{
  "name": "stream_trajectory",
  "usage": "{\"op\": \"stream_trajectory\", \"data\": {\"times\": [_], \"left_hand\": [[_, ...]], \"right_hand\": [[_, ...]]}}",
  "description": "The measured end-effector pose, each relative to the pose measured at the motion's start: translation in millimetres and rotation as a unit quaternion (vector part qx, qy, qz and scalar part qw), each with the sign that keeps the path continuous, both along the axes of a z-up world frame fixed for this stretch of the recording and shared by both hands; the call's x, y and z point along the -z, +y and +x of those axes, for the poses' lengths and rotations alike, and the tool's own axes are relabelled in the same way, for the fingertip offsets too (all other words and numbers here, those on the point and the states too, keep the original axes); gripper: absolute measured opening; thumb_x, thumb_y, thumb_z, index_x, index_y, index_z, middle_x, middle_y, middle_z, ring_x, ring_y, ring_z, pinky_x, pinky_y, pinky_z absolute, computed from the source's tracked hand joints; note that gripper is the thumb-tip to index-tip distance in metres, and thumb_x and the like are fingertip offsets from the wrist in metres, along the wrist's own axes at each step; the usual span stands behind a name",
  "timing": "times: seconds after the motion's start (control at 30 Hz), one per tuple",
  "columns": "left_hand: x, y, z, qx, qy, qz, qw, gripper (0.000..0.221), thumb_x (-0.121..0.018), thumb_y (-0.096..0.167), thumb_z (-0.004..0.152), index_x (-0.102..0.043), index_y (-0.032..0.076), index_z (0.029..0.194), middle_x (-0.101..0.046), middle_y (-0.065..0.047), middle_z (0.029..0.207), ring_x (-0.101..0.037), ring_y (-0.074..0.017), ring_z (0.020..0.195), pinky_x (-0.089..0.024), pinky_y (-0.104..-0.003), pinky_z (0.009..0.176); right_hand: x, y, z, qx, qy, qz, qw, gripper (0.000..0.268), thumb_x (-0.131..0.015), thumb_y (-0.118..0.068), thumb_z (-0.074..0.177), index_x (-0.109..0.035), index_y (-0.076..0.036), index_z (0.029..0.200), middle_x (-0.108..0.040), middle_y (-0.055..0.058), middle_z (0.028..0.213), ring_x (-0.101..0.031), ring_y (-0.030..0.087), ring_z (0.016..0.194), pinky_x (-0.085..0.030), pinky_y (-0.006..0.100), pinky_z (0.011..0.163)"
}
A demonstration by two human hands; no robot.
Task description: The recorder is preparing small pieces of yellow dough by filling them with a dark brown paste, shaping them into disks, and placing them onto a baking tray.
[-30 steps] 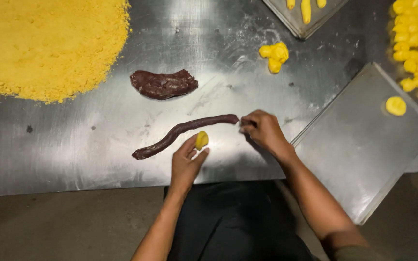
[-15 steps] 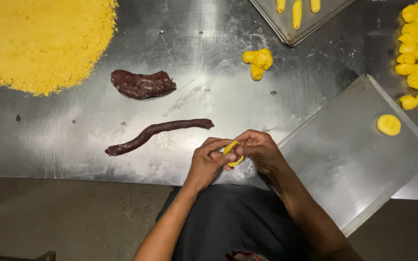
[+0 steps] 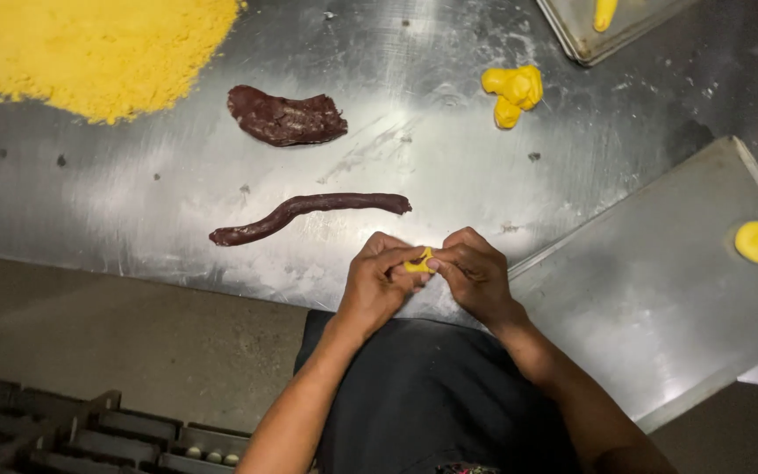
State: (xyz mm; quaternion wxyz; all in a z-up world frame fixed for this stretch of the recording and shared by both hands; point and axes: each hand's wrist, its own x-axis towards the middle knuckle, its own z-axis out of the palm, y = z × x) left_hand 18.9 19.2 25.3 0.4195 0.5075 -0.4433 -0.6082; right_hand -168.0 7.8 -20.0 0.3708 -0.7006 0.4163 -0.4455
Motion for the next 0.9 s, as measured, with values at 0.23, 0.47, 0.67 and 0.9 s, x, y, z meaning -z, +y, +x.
{"op": "stream_trajectory", "data": {"times": [0.23,0.47,0.67,0.9], "left_hand": [[38,4,14,0.037,-0.258,-0.203,0.944,0.024,-0.075,-0.002,0.091,-0.078,0.007,0.114,-0.069,-0.011,0.088,-0.068,-0.0168,0.078,-0.057,-0.028,0.067],[-1,-13,47,0.188,-0.08,0.001,0.979,0.064,-0.07,0.009,0.085,-0.054,0.01,0.147,-0.076,-0.014,0.118,-0.075,-0.0169,0.102,-0.058,-0.029,0.083],[61,-7,94,0.133,0.194,-0.078,0.969,0.041,-0.07,0.003,0.092,-0.064,-0.001,0.133,-0.066,-0.016,0.14,-0.068,-0.0203,0.122,-0.056,-0.033,0.103],[78,10,160,0.12,0.015,0.057,0.991,0.037,-0.062,0.002,0.093,-0.065,0.0,0.13,-0.075,-0.011,0.114,-0.072,-0.0182,0.104,-0.057,-0.029,0.091]], "right_hand": [[-33,12,36,0.027,0.152,0.05,0.987,0.044,-0.064,0.013,0.084,-0.06,-0.003,0.125,-0.054,0.013,0.109,-0.06,0.022,0.09,-0.053,0.032,0.074],[-21,22,61,0.147,0.244,-0.045,0.958,0.042,-0.074,0.008,0.082,-0.058,-0.002,0.119,-0.052,0.015,0.104,-0.059,0.029,0.087,-0.053,0.037,0.068],[51,3,35,0.223,0.363,0.032,0.904,0.02,-0.077,0.0,0.08,-0.068,0.0,0.098,-0.066,0.021,0.097,-0.065,0.038,0.089,-0.055,0.044,0.078],[43,-39,74,0.289,0.495,0.192,0.797,0.07,-0.052,-0.052,0.104,-0.043,-0.003,0.154,-0.044,0.032,0.15,-0.043,0.048,0.137,-0.033,0.058,0.111]]}}
